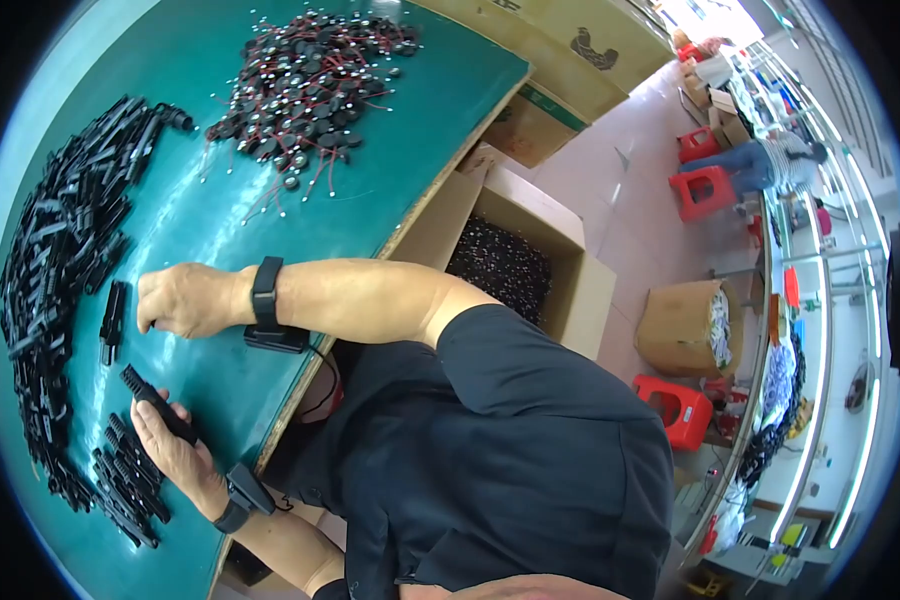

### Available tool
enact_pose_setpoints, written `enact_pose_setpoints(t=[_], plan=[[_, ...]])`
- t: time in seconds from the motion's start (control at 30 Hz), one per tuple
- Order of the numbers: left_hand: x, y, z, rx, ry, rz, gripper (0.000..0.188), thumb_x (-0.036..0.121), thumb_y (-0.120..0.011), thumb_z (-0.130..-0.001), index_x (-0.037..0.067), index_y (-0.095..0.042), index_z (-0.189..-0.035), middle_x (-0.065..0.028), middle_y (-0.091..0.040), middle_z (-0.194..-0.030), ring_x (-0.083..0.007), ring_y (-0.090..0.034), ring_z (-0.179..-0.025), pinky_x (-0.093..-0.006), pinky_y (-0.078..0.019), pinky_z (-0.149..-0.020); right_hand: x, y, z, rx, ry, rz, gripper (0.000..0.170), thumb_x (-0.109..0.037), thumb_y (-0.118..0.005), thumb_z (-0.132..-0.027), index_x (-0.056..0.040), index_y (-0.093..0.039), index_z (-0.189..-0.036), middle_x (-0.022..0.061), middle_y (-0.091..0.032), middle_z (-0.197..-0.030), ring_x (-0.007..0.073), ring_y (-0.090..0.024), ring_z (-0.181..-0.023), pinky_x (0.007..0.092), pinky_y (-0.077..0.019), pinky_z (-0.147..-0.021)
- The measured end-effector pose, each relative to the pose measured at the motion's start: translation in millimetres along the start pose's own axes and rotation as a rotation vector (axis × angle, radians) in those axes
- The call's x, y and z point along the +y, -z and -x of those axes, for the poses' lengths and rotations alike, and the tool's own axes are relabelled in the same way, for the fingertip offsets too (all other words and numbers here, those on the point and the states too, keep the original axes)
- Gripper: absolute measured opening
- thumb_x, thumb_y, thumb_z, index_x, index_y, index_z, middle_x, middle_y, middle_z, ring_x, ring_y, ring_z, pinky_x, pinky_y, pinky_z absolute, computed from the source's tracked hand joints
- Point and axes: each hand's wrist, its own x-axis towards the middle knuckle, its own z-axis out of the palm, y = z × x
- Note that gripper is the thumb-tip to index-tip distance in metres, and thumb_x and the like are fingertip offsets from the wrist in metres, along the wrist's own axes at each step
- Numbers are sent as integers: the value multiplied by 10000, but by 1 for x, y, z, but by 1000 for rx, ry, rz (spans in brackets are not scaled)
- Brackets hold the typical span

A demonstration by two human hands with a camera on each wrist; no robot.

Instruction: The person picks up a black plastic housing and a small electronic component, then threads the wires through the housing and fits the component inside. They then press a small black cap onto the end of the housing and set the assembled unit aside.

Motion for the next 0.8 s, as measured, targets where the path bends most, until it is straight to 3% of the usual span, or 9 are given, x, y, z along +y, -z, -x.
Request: enact_pose_setpoints(t=[0.17, 0.4, 0.43, 0.47, 0.5, 0.53, 0.67, 0.8], plan=[[-4, 0, -1, -9, -3, -18, 243, 191, -657, -1072, 36, -585, -1245, -36, -640, -1002, -80, -538, -734, -210, -450, -657, 0, -1, 0, 40, -65, 24, 164, -86, -676, -853, -154, -787, -952, 102, -720, -977, 325, -700, -959, 431, -583, -826], [2, -10, 5, 28, -39, -109, 336, 93, -679, -1032, 14, -575, -1342, -9, -610, -989, -88, -551, -766, -237, -466, -704, 2, 15, -11, 130, 110, -143, 203, -5, -633, -857, -93, -770, -978, 122, -699, -963, 319, -670, -910, 406, -555, -817], [4, -12, 8, 35, -32, -143, 375, 90, -693, -1021, 8, -566, -1364, -11, -611, -994, -92, -557, -778, -240, -469, -714, -7, 22, -11, 116, -11, -149, 223, -1, -643, -836, -82, -768, -1003, 111, -705, -958, 295, -667, -915, 394, -549, -847], [7, -15, 10, 47, -25, -179, 414, 88, -707, -1011, 3, -558, -1387, -12, -612, -999, -95, -563, -789, -243, -473, -723, -10, 30, -12, 120, 12, -146, 254, 6, -644, -859, -66, -752, -1076, 83, -711, -953, 216, -683, -865, 357, -571, -813], [11, -17, 10, 28, -36, -158, 416, 88, -714, -1005, 0, -560, -1382, -13, -613, -1002, -94, -567, -796, -240, -475, -724, -12, 36, -11, -39, -259, -378, 280, 3, -654, -894, -49, -721, -1160, 66, -706, -1000, 148, -702, -846, 301, -594, -783], [12, -20, 11, 2, -46, -136, 418, 89, -721, -1000, -2, -563, -1377, -14, -614, -1005, -93, -571, -803, -236, -478, -725, -25, 44, -15, -95, -445, -557, 299, 5, -673, -940, -30, -676, -1237, 69, -691, -1057, 134, -733, -866, 278, -617, -766], [9, -18, 10, 29, -42, -88, 438, 89, -758, -976, 0, -575, -1364, -4, -620, -1011, -86, -577, -821, -234, -496, -731, -20, 39, -13, -27, -449, -845, 325, 8, -706, -982, -14, -624, -1296, 79, -691, -1112, 193, -760, -970, 291, -634, -781], [9, -15, 10, -15, -11, -119, 461, 93, -785, -959, 3, -585, -1364, 2, -634, -1036, -77, -587, -866, -228, -505, -776, -25, 43, -14, -58, -486, -847, 321, -27, -731, -984, -9, -635, -1289, 76, -692, -1097, 161, -743, -924, 258, -607, -730]])
